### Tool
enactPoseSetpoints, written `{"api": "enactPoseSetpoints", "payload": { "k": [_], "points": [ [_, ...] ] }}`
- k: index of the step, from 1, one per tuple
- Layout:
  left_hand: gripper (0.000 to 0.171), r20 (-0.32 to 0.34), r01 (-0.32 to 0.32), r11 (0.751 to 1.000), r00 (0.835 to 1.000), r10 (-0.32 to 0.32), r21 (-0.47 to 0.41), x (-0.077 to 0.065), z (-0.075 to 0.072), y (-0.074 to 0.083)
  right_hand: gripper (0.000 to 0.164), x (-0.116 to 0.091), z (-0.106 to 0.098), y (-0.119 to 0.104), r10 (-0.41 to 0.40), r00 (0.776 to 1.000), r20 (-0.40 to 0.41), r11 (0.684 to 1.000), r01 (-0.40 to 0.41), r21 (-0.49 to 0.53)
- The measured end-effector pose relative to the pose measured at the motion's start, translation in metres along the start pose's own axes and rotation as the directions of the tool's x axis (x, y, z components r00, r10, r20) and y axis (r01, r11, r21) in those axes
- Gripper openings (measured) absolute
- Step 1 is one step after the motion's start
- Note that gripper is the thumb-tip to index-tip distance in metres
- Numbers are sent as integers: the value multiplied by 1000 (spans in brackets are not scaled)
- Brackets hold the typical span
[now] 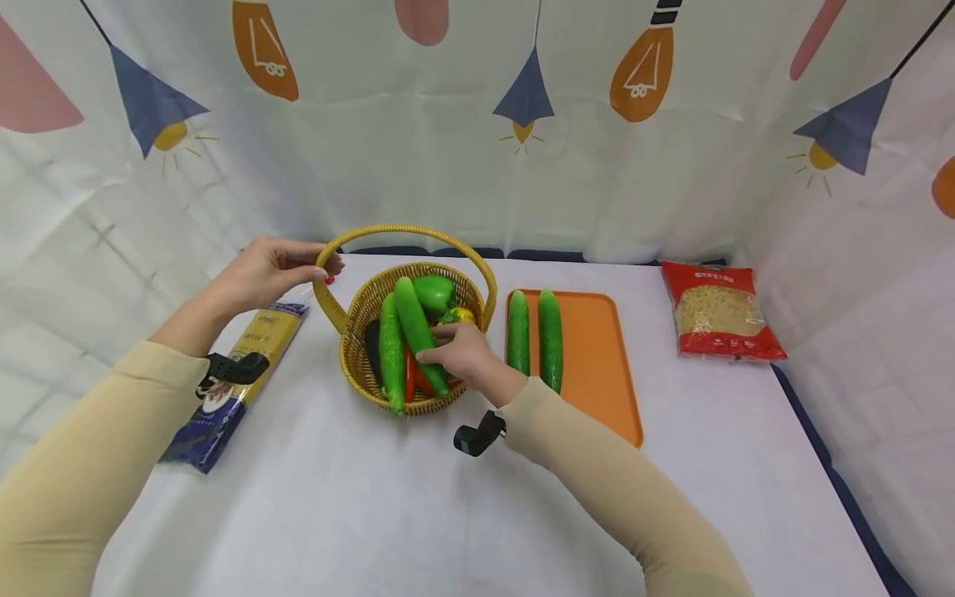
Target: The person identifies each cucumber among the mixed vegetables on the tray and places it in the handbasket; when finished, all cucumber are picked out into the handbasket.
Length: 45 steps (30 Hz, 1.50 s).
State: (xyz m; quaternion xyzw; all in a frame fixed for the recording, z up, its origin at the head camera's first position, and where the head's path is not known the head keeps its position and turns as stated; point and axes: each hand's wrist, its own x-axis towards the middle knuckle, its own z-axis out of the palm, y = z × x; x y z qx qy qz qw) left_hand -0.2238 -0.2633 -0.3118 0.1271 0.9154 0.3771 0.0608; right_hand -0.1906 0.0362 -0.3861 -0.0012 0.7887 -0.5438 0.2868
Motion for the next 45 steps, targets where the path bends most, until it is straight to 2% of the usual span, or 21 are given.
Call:
{"api": "enactPoseSetpoints", "payload": {
  "k": [5,8,14,18,22,25,28,31,35,37,41,43,45],
  "points": [
    [38,-3,3,1000,1000,-3,1,-2,0,1,61,-7,-19,4,24,999,40,995,-28,91],
    [38,-3,12,1000,1000,-12,-1,-2,0,1,61,-14,-33,8,16,998,68,995,-23,98],
    [37,-3,11,1000,1000,-11,6,0,1,1,64,-37,-65,25,-78,984,157,995,67,78],
    [37,-6,2,1000,1000,-2,0,0,1,1,66,-53,-88,48,-171,955,242,985,163,51],
    [36,-7,-10,1000,1000,9,-8,0,1,1,67,-69,-110,79,-231,911,342,973,222,65],
    [37,-3,-14,1000,1000,14,-11,-1,1,1,64,-80,-128,103,-253,880,401,967,236,92],
    [36,-4,-26,1000,1000,26,-2,-1,0,1,61,-92,-148,126,-255,864,434,967,236,99],
    [36,-5,-38,999,999,38,10,-1,0,0,60,-102,-169,147,-224,871,437,974,208,86],
    [36,-5,-44,999,999,44,8,-2,-1,0,61,-112,-195,165,-180,906,383,983,174,51],
    [36,-5,-40,999,999,40,7,-2,-1,0,64,-113,-206,171,-161,931,327,986,163,21],
    [37,-5,-27,1000,1000,27,8,0,-1,-2,68,-105,-224,178,-99,982,163,992,110,-57],
    [36,-5,-21,1000,1000,21,5,0,0,-2,71,-97,-226,179,-54,996,70,993,61,-100],
    [36,-6,-19,1000,1000,19,-4,0,1,-2,75,-89,-224,178,-10,1000,-7,992,9,-122]
  ]
}}
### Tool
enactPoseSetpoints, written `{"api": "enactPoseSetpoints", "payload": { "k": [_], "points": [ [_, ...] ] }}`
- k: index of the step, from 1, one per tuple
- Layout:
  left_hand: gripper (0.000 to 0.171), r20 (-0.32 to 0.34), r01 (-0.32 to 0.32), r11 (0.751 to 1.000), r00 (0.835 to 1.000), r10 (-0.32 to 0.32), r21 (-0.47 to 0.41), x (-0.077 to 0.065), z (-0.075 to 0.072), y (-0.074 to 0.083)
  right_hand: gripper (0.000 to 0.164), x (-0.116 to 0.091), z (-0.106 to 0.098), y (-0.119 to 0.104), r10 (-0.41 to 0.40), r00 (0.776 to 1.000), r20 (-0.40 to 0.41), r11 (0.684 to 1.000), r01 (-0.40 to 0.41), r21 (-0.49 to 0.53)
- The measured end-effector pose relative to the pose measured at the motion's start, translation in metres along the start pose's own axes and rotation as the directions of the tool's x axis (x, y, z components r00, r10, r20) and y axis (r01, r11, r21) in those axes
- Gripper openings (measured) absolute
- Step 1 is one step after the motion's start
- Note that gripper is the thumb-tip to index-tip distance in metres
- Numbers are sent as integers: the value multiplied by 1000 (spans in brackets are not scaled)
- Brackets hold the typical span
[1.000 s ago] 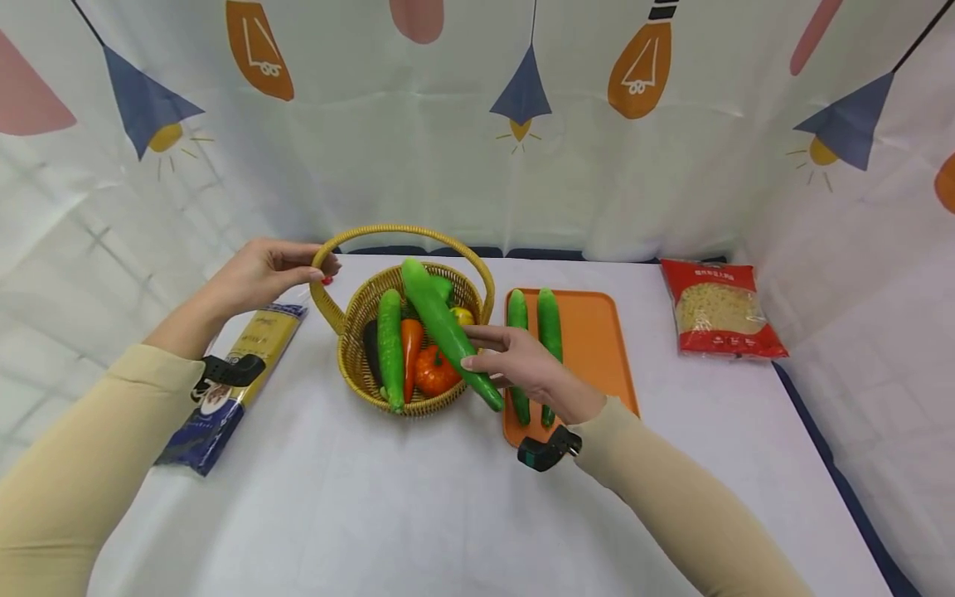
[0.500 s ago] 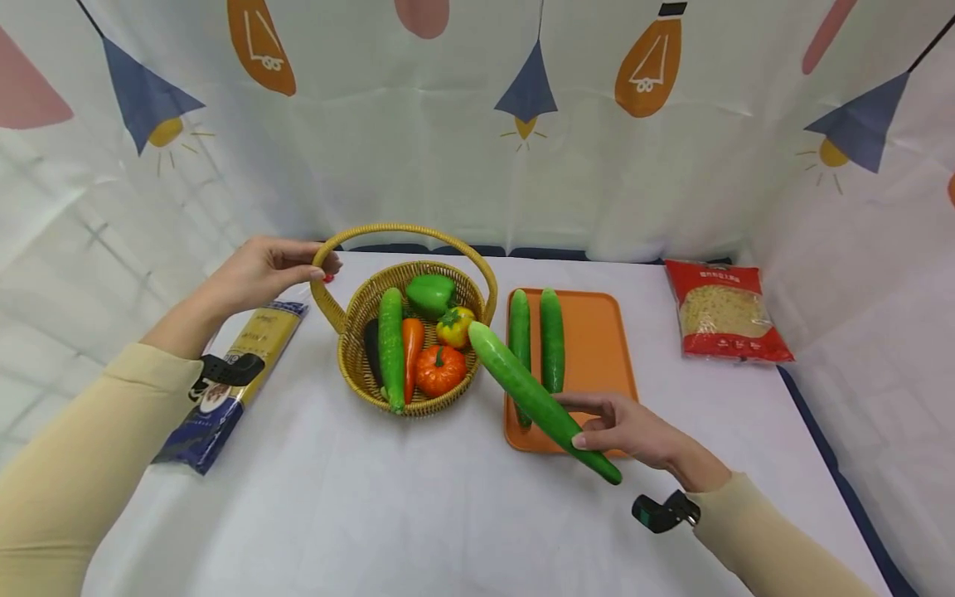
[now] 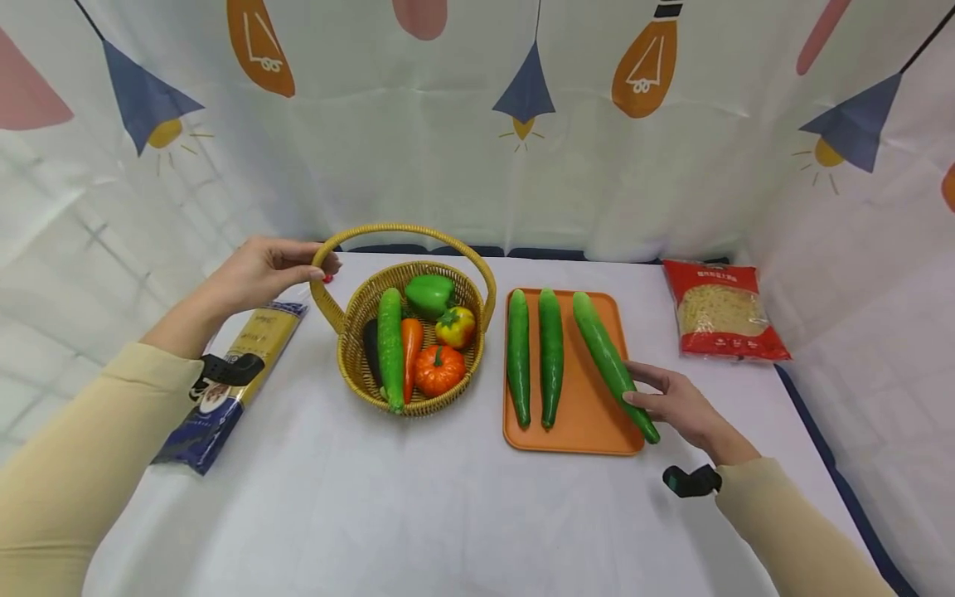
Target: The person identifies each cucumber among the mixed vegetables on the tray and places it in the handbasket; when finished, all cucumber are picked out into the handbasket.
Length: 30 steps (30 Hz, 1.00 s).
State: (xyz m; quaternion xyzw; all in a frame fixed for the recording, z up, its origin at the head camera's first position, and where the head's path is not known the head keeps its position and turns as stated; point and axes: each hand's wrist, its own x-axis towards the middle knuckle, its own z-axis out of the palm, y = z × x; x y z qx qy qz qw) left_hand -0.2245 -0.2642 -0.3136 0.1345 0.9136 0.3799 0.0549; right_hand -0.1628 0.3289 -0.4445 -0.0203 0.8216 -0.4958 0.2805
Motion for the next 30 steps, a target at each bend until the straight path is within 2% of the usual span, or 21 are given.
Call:
{"api": "enactPoseSetpoints", "payload": {
  "k": [4,9,12,18,25,30],
  "points": [
    [36,-4,-5,1000,1000,5,-8,0,2,0,79,17,16,-7,102,990,-98,995,-103,-6],
    [36,-2,-3,1000,1000,3,-3,1,4,0,77,35,38,-19,190,965,-179,981,-179,75],
    [36,1,-3,1000,1000,3,0,1,3,1,74,42,47,-24,191,959,-209,979,-172,106],
    [36,5,-1,1000,1000,1,1,0,0,2,73,48,59,-30,168,952,-257,985,-150,88],
    [36,0,7,1000,1000,-7,0,-1,-1,3,71,50,71,-37,133,955,-266,991,-126,44],
    [37,10,11,1000,1000,-11,-16,0,-1,3,71,48,75,-39,128,961,-244,991,-115,69]
  ]
}}
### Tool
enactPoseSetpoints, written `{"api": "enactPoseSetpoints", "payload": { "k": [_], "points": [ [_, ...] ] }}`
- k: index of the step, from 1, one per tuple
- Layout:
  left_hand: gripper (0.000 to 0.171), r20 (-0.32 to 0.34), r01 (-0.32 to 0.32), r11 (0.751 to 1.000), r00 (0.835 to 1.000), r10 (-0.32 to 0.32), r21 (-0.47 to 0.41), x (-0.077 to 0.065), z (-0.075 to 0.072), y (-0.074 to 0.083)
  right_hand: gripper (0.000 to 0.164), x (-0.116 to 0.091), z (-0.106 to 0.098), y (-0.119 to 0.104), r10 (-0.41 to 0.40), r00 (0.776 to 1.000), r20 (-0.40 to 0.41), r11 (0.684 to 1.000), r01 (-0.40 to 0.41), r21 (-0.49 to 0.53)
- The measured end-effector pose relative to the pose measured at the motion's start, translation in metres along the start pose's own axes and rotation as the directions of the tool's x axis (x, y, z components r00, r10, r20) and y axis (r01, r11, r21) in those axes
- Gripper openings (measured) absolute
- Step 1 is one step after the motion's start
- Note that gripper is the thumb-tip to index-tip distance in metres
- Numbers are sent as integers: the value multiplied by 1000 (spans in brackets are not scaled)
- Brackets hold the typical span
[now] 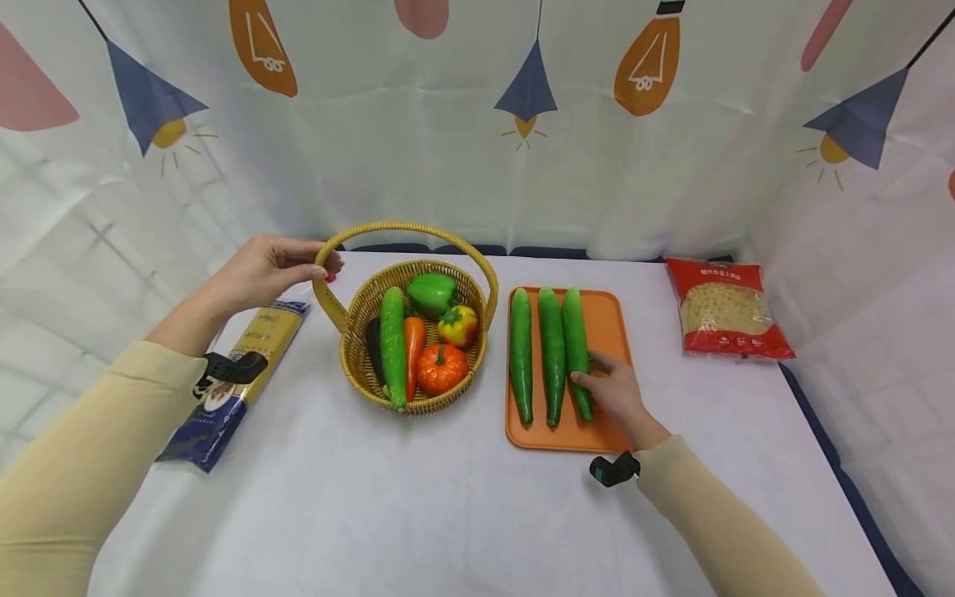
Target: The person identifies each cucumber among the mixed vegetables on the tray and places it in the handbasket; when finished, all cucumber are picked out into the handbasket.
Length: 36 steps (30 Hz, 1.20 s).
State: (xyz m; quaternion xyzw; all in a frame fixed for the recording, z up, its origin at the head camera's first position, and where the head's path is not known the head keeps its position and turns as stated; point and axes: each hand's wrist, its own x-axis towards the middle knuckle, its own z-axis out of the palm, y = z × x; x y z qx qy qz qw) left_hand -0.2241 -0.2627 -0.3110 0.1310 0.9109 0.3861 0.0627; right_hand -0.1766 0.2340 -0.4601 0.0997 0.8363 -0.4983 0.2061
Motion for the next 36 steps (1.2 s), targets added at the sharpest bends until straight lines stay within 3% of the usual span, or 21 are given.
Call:
{"api": "enactPoseSetpoints", "payload": {
  "k": [16,36],
  "points": [
    [37,3,4,1000,1000,-4,1,0,0,1,74,2,7,2,-7,1000,7,997,7,74],
    [37,-3,10,1000,1000,-10,10,-1,1,3,79,2,16,-3,-24,1000,6,995,23,96]
  ]
}}
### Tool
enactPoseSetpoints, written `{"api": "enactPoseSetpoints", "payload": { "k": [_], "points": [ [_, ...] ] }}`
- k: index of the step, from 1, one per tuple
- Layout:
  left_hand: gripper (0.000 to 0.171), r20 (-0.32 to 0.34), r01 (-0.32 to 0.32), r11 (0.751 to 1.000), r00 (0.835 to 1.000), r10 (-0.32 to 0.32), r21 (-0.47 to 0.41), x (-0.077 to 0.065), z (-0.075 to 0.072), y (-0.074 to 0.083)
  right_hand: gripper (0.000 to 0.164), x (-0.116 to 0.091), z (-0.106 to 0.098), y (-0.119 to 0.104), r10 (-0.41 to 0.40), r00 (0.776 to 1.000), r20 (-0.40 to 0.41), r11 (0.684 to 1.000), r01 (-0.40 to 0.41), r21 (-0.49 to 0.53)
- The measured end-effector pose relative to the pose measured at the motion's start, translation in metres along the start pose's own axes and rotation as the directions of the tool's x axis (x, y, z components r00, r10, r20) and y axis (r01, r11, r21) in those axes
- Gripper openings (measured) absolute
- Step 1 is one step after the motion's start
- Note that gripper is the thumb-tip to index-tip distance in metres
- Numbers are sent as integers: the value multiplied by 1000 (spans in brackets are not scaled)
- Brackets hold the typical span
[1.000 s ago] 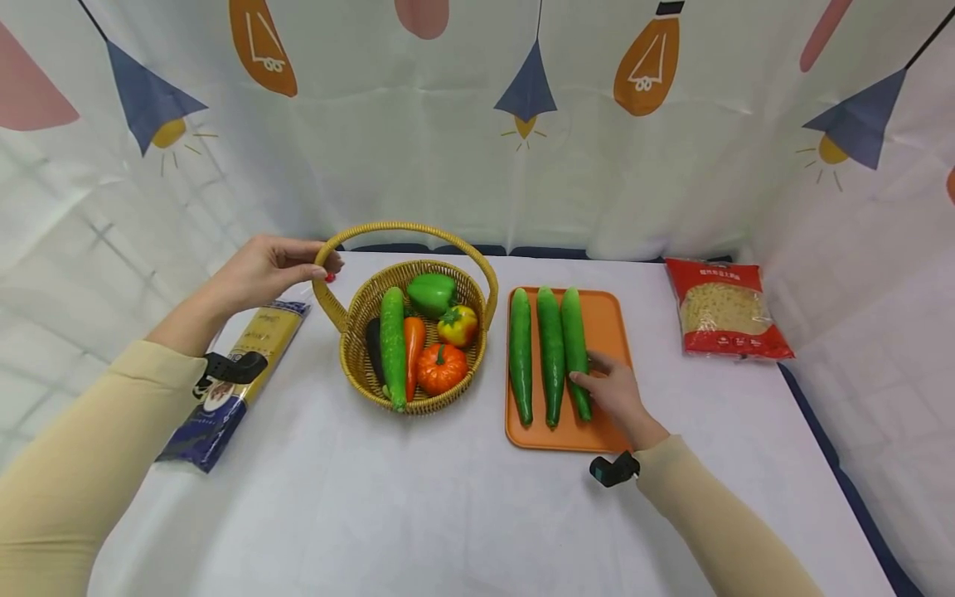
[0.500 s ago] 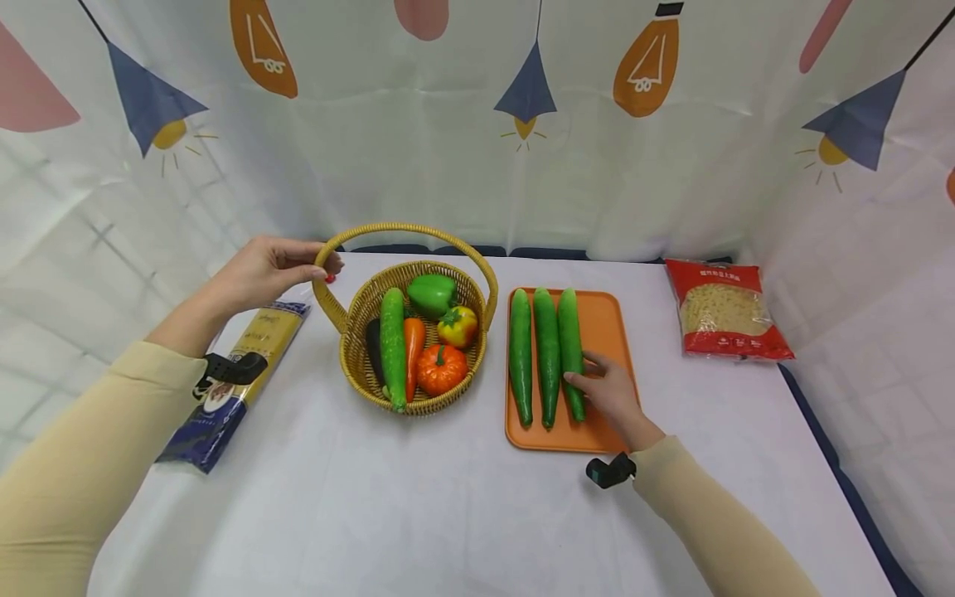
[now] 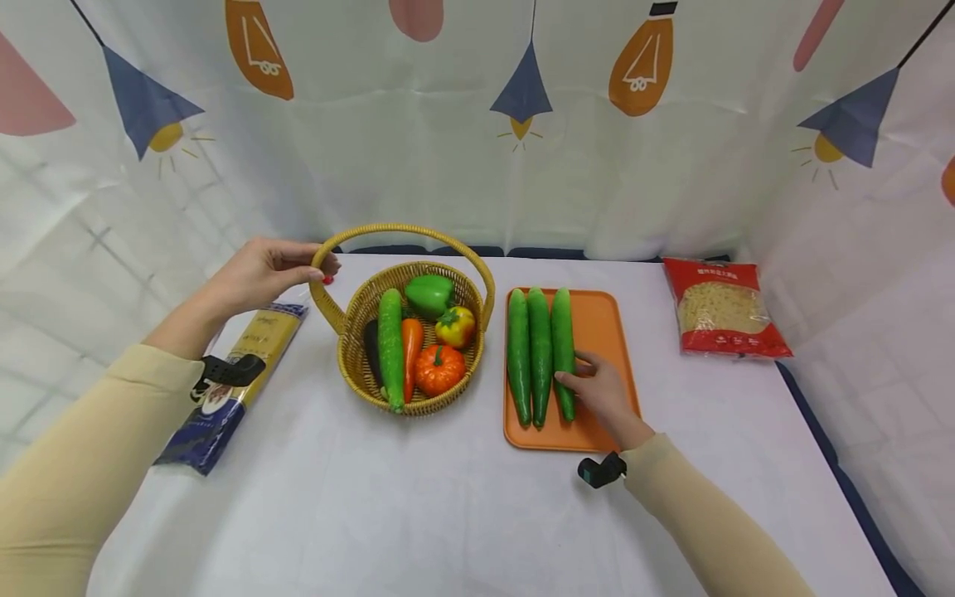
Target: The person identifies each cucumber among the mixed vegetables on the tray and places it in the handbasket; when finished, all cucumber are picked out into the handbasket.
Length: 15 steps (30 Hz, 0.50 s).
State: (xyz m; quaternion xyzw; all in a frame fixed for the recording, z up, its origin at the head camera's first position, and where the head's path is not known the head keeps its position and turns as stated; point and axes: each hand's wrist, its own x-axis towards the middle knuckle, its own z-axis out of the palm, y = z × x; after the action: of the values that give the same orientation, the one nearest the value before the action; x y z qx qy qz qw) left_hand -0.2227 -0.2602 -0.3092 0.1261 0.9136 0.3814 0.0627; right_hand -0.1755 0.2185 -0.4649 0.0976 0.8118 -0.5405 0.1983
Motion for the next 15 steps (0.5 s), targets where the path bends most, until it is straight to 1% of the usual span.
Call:
{"api": "enactPoseSetpoints", "payload": {
  "k": [11,15],
  "points": [
    [37,-5,10,1000,1000,-10,-1,-1,0,-1,80,-4,-1,-4,16,1000,4,1000,-16,7],
    [37,1,1,1000,1000,-1,-4,0,-1,-1,78,-7,-6,-7,-6,1000,-11,999,5,-44]
  ]
}}
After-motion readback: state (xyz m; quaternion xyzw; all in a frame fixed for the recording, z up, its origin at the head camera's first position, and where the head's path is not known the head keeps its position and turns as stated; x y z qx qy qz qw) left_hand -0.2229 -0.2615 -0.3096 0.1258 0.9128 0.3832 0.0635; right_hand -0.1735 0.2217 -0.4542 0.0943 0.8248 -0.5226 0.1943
